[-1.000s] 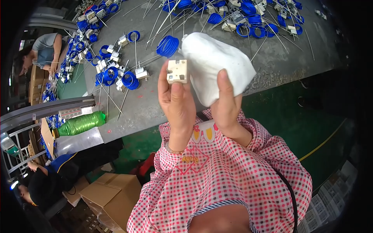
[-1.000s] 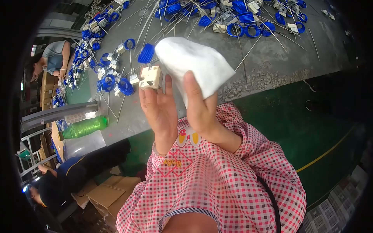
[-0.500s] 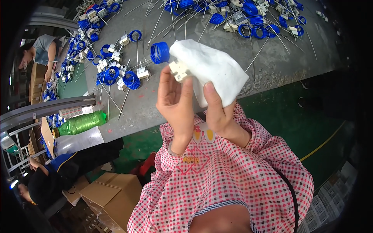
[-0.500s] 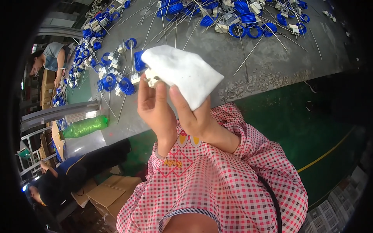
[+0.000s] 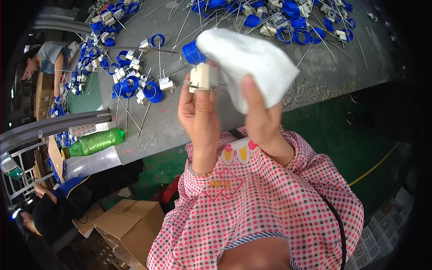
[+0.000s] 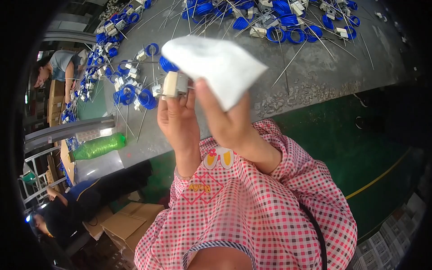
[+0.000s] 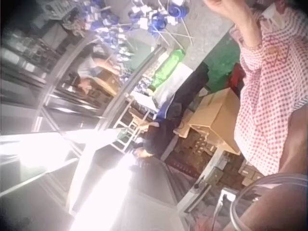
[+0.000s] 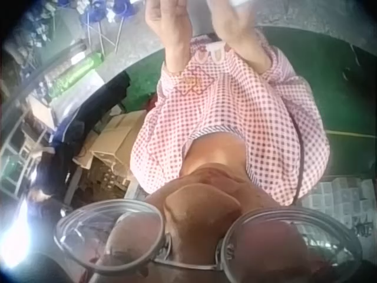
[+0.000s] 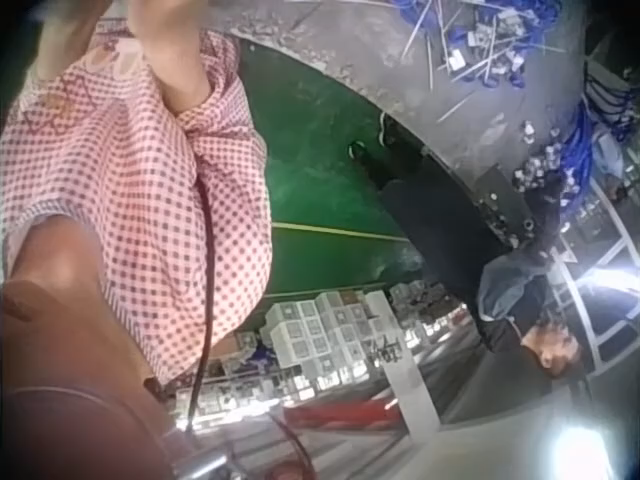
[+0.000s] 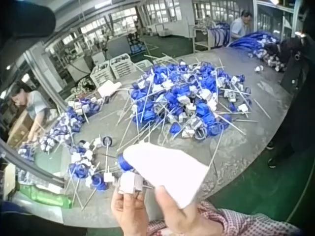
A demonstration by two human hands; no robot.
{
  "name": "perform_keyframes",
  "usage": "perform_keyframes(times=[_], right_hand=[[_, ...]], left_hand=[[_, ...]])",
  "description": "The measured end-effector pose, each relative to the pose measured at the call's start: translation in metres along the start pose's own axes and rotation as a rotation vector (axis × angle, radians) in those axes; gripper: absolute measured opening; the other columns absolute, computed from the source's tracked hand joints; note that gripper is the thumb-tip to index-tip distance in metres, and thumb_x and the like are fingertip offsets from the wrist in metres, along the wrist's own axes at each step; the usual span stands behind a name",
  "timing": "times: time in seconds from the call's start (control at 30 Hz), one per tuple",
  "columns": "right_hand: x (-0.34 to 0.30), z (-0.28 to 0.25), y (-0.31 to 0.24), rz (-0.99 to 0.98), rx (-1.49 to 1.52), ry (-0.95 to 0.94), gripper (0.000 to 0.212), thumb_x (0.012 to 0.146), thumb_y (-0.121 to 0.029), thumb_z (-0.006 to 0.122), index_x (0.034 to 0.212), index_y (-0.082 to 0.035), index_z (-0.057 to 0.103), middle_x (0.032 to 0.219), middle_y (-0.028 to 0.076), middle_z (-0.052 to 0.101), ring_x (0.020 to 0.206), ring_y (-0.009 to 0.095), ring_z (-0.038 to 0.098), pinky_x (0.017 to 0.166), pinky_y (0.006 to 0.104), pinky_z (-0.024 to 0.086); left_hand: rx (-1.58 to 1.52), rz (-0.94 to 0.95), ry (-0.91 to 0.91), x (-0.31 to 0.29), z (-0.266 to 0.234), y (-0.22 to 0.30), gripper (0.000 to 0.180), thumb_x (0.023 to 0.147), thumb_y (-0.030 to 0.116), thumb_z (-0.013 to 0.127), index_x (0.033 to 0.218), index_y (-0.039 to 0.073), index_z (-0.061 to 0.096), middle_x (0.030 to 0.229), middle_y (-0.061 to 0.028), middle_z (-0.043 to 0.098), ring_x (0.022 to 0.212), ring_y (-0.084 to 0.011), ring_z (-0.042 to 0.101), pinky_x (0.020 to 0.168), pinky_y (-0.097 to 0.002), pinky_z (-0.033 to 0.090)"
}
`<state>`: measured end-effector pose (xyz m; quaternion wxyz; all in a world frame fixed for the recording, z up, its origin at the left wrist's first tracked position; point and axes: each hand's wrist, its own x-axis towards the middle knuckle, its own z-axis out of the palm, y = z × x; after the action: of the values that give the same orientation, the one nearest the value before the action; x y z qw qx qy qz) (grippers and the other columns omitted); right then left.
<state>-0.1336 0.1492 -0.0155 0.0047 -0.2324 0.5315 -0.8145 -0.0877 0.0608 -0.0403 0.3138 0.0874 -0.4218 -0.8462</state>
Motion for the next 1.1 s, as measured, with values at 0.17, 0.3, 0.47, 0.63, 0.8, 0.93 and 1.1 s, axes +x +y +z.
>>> perform_keyframes(times=[0.17,0.3,0.47,0.63,0.8,0.93,1.1], right_hand=[[-0.007,0.005,0.009,-0.256,-0.255,-0.172,0.036,0.077,-0.001,0.045,0.111,0.008,0.041,0.113,0.019,0.044,0.107,0.028,0.042,0.091,0.034,0.029],[-0.013,0.001,0.011,-0.318,-0.321,-0.226,0.037,0.076,-0.002,0.046,0.111,0.007,0.041,0.114,0.019,0.044,0.107,0.028,0.041,0.091,0.0339,0.029],[-0.025,-0.004,-0.001,0.15,0.099,-0.104,0.045,0.077,-0.007,0.043,0.118,0.006,0.032,0.114,0.016,0.044,0.107,0.025,0.042,0.091,0.0316,0.03],[-0.004,-0.006,-0.011,0.245,0.288,0.306,0.047,0.081,-0.021,0.038,0.12,0.005,0.03,0.114,0.016,0.043,0.103,0.026,0.046,0.088,0.0355,0.036],[0.008,-0.011,0.004,0.121,0.14,0.288,0.052,0.084,-0.03,0.035,0.122,0.004,0.027,0.12,0.017,0.039,0.11,0.026,0.041,0.092,0.0361,0.031],[-0.008,-0.014,0.009,0.212,0.046,0.001,0.062,0.085,-0.042,0.031,0.125,0.004,0.02,0.126,0.016,0.032,0.116,0.025,0.033,0.095,0.0357,0.026],[-0.003,-0.01,0.004,0.136,0.13,-0.209,0.06,0.083,-0.042,0.04,0.122,0.002,0.03,0.118,0.014,0.041,0.108,0.02,0.041,0.089,0.0295,0.032]], left_hand=[[0.327,0.031,0.087,-0.006,0.006,0.005,0.043,0.081,0.006,0.052,0.118,-0.006,0.034,0.1,-0.0105,0.055,0.09,-0.0123,0.052,0.077,-0.0221,0.04],[0.314,0.015,0.124,-0.002,0.004,0.004,0.042,0.081,0.006,0.052,0.117,-0.006,0.035,0.098,-0.01,0.055,0.089,-0.0121,0.053,0.077,-0.022,0.04],[0.07,0.059,0.041,0.016,-0.012,0.001,0.039,0.083,0.013,0.049,0.116,-0.005,0.037,0.105,-0.0118,0.052,0.091,-0.0149,0.053,0.077,-0.0257,0.043],[-0.077,-0.024,0.037,0.01,0.002,0.016,0.047,0.084,0.027,0.045,0.119,-0.002,0.032,0.117,-0.0222,0.041,0.112,-0.0288,0.039,0.092,-0.0356,0.036],[-0.224,-0.229,0.067,0.002,0.013,0.019,0.048,0.086,0.035,0.037,0.119,0.0,0.034,0.118,-0.0188,0.041,0.114,-0.0276,0.036,0.093,-0.0338,0.033],[-0.158,-0.274,0.004,-0.003,0.016,0.017,0.05,0.085,0.035,0.042,0.121,0.002,0.03,0.119,-0.017,0.041,0.113,-0.0274,0.038,0.095,-0.0373,0.03],[0.004,-0.158,0.09,-0.008,0.01,0.009,0.036,0.084,0.031,0.046,0.109,0.007,0.035,0.106,-0.0073,0.048,0.102,-0.0189,0.044,0.09,-0.0361,0.032]])
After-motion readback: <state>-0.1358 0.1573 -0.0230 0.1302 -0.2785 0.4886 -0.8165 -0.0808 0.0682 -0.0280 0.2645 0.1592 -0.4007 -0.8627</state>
